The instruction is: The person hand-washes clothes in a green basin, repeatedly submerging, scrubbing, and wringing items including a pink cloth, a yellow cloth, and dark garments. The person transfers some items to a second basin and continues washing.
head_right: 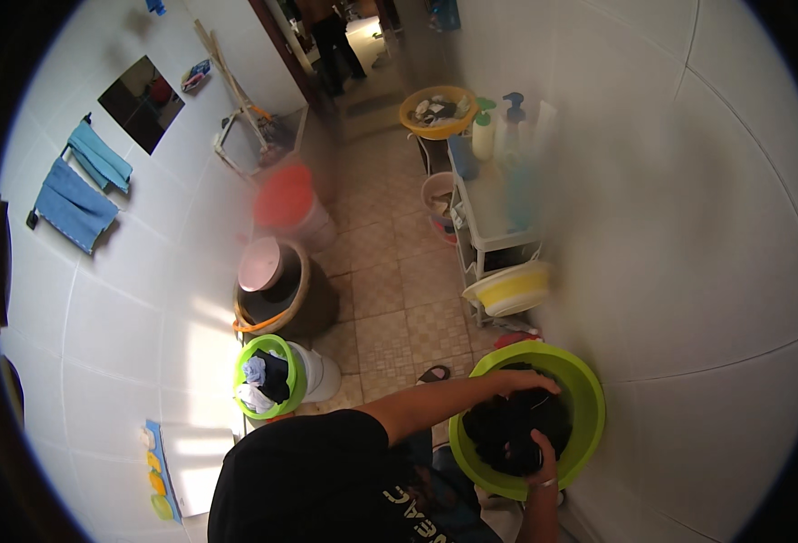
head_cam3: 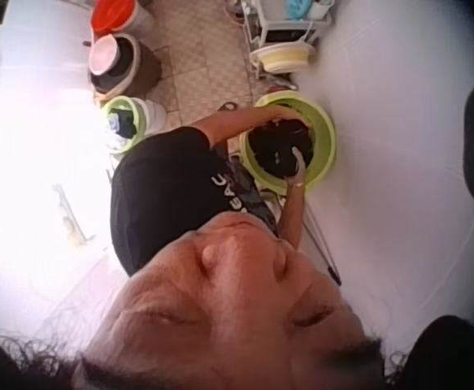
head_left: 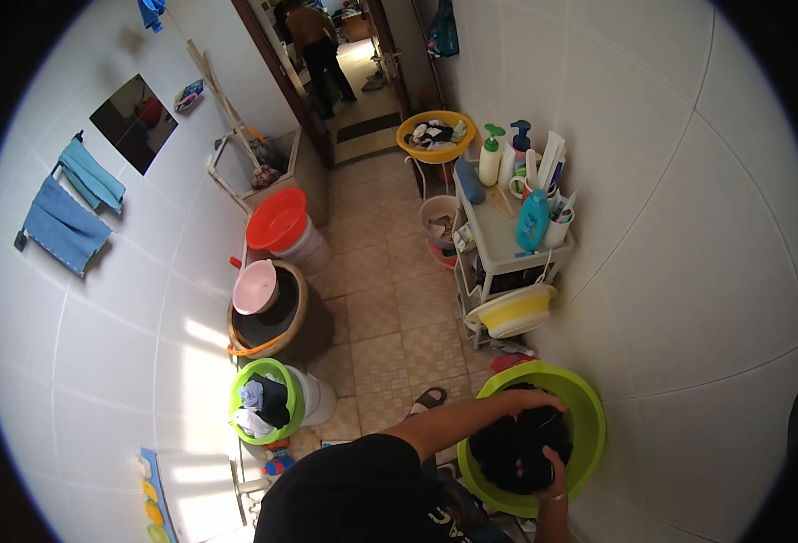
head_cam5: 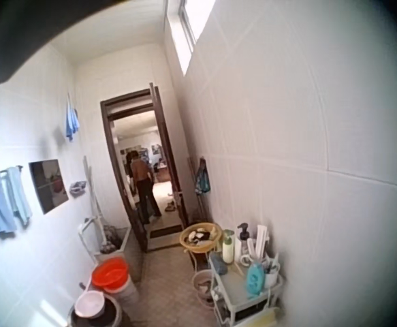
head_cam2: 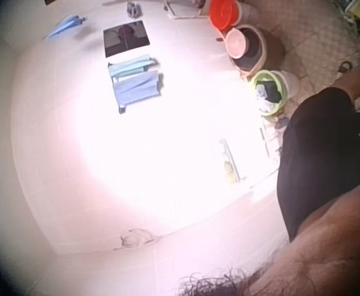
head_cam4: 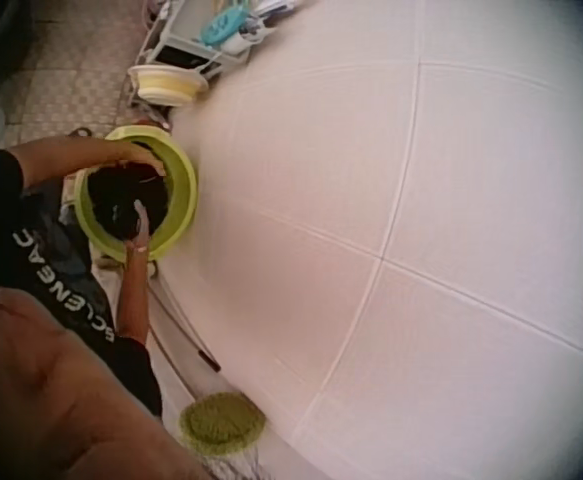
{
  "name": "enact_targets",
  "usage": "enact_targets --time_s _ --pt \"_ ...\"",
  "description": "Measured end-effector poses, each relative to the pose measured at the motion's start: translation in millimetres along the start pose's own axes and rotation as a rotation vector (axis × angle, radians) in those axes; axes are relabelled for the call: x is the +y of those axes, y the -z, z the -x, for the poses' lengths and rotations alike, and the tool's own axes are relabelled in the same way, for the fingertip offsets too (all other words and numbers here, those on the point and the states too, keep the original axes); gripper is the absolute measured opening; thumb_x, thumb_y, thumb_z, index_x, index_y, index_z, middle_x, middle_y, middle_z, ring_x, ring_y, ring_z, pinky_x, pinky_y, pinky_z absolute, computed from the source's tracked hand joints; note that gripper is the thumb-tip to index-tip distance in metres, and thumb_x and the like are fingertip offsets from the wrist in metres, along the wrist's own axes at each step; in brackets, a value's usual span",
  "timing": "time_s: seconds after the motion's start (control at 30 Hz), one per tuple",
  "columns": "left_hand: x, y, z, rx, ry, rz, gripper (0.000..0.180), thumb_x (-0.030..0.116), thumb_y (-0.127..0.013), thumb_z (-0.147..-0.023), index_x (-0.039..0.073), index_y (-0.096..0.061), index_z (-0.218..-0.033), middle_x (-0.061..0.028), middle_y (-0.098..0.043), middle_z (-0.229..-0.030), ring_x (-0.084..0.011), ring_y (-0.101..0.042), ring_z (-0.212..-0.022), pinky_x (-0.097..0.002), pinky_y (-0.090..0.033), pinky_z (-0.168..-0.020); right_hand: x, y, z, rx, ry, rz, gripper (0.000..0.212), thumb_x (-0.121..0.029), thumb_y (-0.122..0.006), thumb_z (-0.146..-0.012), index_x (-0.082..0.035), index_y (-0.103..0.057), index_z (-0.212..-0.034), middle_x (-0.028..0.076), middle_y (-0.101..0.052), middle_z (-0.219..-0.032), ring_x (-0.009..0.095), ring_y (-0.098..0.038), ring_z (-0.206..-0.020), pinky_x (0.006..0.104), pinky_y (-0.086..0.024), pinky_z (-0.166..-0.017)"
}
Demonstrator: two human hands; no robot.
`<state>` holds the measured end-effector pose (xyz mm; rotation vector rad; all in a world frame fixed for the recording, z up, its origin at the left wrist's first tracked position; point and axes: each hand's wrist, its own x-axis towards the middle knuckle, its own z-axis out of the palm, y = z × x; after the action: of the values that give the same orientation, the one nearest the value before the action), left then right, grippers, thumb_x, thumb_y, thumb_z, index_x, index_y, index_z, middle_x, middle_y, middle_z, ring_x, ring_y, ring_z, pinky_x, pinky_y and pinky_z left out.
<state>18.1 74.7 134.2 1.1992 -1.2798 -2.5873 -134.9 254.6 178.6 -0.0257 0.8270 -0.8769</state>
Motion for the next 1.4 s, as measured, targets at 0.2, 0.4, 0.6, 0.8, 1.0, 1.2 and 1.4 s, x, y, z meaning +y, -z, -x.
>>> enact_targets --time_s 0.2,0.4,0.6,0.8,1.0,1.2,1.4 --pt "-29 24 29 -0.293 0.054 0.854 0.104 0.084 -0.054 -0.079 0.012 -0.04 -0.153 -0.0106 -0.056 -0.143 -0.0316 -0.054 -0.128 -0.0621 -0.031 -0.111 24 -30 13 -0.477 -0.054 -0.819 0.069 -0.056 -0.055 -0.093 0.002 -0.047 -0.13 0.019 -0.059 -0.106 0.023 -0.059 -0.08 0.0331 -0.049 -0.062" --pt "-36 -6 22 -0.711 -0.535 1.12 0.097 0.082 -0.047 -0.086 0.014 -0.037 -0.155 -0.0135 -0.046 -0.153 -0.0306 -0.043 -0.14 -0.0545 -0.028 -0.118 67 -44 -14 -0.519 -0.028 -1.509 0.061 -0.048 -0.067 -0.088 0.001 -0.049 -0.119 0.012 -0.054 -0.108 0.018 -0.056 -0.083 0.0292 -0.05 -0.069" --pt "16 -6 62 -0.541 -0.633 0.866 0.08 0.06 -0.064 -0.09 0.01 -0.045 -0.149 -0.0172 -0.053 -0.144 -0.0284 -0.051 -0.131 -0.0472 -0.038 -0.114 26 -103 28 -0.333 0.291 -1.341 0.071 -0.044 -0.078 -0.081 0.002 -0.045 -0.124 0.011 -0.054 -0.108 0.018 -0.056 -0.084 0.0301 -0.051 -0.071" --pt "14 -16 30 -0.269 -0.354 0.85 0.036 0.02 -0.078 -0.087 0.004 -0.065 -0.116 -0.0068 -0.069 -0.107 -0.0203 -0.067 -0.097 -0.0372 -0.055 -0.089 16 -104 35 -0.246 0.264 -0.719 0.07 -0.042 -0.076 -0.087 0.001 -0.045 -0.133 0.013 -0.058 -0.115 0.019 -0.059 -0.093 0.0317 -0.053 -0.076" --pt "73 -47 64 0.076 -0.244 0.181 0.032 0.022 -0.086 -0.072 0.002 -0.072 -0.092 -0.0062 -0.071 -0.085 -0.0195 -0.067 -0.075 -0.0363 -0.054 -0.068 18 -108 31 0.272 0.55 0.177 0.055 -0.018 -0.082 -0.084 -0.001 -0.055 -0.129 0.01 -0.064 -0.117 0.022 -0.064 -0.103 0.0372 -0.055 -0.085" --pt "51 -41 31 0.353 -0.511 -0.671 0.037 0.027 -0.084 -0.058 0.001 -0.07 -0.079 -0.0178 -0.068 -0.079 -0.0302 -0.068 -0.073 -0.042 -0.054 -0.07 34 -62 -14 0.397 0.66 0.722 0.071 -0.019 -0.087 -0.076 0.004 -0.052 -0.133 0.012 -0.064 -0.122 0.028 -0.064 -0.108 0.0405 -0.052 -0.094" --pt "-7 -30 -6 0.498 -0.375 -0.891 0.042 0.031 -0.079 -0.063 -0.001 -0.067 -0.087 -0.0225 -0.067 -0.087 -0.0411 -0.067 -0.086 -0.0496 -0.054 -0.077 41 -4 -49 0.455 0.444 1.154 0.084 -0.026 -0.091 -0.068 0.006 -0.049 -0.133 0.019 -0.063 -0.126 0.034 -0.063 -0.112 0.044 -0.051 -0.096"
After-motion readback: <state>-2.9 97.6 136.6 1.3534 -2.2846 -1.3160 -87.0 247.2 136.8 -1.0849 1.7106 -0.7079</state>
